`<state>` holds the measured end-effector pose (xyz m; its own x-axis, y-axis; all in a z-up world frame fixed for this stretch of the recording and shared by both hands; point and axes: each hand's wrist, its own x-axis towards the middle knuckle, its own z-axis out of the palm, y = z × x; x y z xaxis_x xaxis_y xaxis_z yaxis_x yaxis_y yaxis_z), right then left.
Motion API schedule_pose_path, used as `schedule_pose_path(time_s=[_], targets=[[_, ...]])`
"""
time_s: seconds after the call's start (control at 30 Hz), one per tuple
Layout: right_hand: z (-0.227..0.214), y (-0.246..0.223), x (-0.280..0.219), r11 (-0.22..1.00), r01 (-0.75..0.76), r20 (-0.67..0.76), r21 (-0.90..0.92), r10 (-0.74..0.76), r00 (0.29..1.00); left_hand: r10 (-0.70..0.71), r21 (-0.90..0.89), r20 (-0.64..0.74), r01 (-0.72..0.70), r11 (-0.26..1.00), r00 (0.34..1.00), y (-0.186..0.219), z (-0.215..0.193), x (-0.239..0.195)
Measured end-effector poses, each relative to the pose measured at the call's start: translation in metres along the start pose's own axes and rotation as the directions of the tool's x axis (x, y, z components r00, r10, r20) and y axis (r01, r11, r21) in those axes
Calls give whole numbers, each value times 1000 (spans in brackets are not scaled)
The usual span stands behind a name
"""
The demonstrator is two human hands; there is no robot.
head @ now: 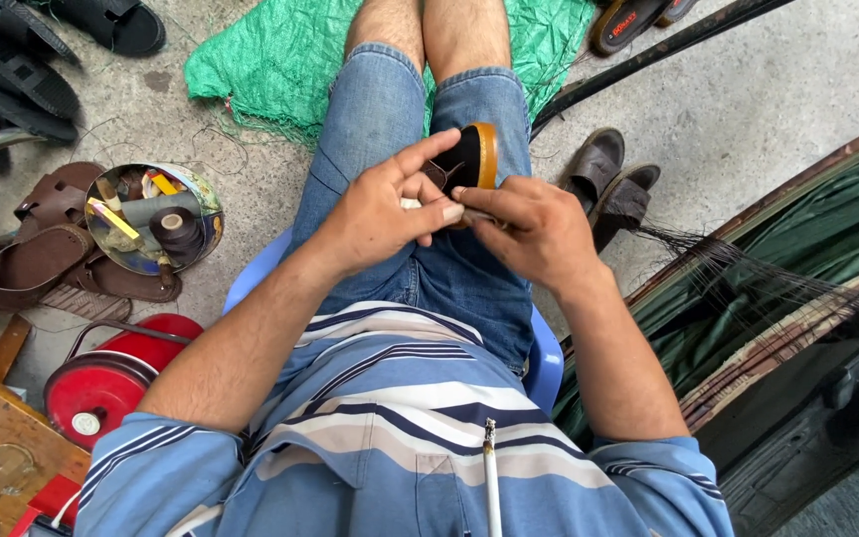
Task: The person sits on a blue plastic chair and sews the sole of a brown slipper using a needle and thread. They hold the slipper between their legs and repeatedly pull the thread through the sole to stitch it.
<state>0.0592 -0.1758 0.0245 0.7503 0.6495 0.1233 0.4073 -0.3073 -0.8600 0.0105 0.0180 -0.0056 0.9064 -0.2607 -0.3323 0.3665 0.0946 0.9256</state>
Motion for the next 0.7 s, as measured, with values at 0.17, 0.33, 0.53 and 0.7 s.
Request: schedule_pose_path(time_s=[0.17,0.33,0.53,0.7], targets=[[-36,11,5,574,-231,-37,786,416,909,40,216,-207,5,976,977,20,0,3],[-202,167,-105,478,307,-533,823,460,711,186,613,-83,-97,784,979,22,-6,-9],[-54,14,-18,877,-70,-241,-475,-53,969,41,710,12,-37,704,999,18,-6,-14],[-4,32,-22,963,-242,-95,-121,231,968,36,643,81,-80,761,996,37,-14,-23]])
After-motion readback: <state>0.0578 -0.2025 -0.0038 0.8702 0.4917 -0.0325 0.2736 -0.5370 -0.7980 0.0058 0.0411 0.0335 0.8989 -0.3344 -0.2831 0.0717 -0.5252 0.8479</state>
